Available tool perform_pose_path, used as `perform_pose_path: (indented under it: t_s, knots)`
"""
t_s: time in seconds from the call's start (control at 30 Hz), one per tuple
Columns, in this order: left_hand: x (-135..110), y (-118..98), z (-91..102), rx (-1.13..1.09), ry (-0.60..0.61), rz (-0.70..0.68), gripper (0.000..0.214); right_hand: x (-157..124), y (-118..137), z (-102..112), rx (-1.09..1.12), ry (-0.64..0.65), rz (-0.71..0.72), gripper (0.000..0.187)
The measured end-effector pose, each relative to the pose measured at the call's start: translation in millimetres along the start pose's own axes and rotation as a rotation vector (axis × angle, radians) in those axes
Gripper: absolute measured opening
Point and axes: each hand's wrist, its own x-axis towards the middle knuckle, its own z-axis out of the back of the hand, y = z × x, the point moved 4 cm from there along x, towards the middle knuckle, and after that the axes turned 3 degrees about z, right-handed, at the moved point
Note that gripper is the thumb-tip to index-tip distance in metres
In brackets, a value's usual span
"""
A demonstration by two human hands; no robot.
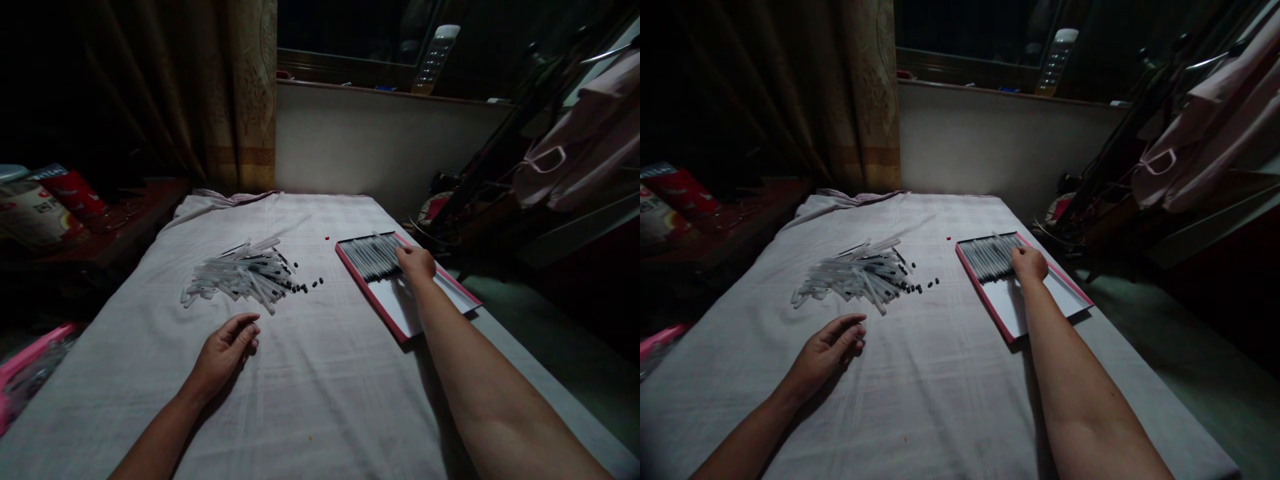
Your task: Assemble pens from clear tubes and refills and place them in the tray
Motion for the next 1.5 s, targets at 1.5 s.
perform_pose_path:
  t_s: [1.5]
  knots:
    - [3.2, -0.2, 1.2, -0.028, 0.109, 0.006, 0.053, -151.6, 188.1, -84.1, -0.221, 0.539, 0.701, 0.029]
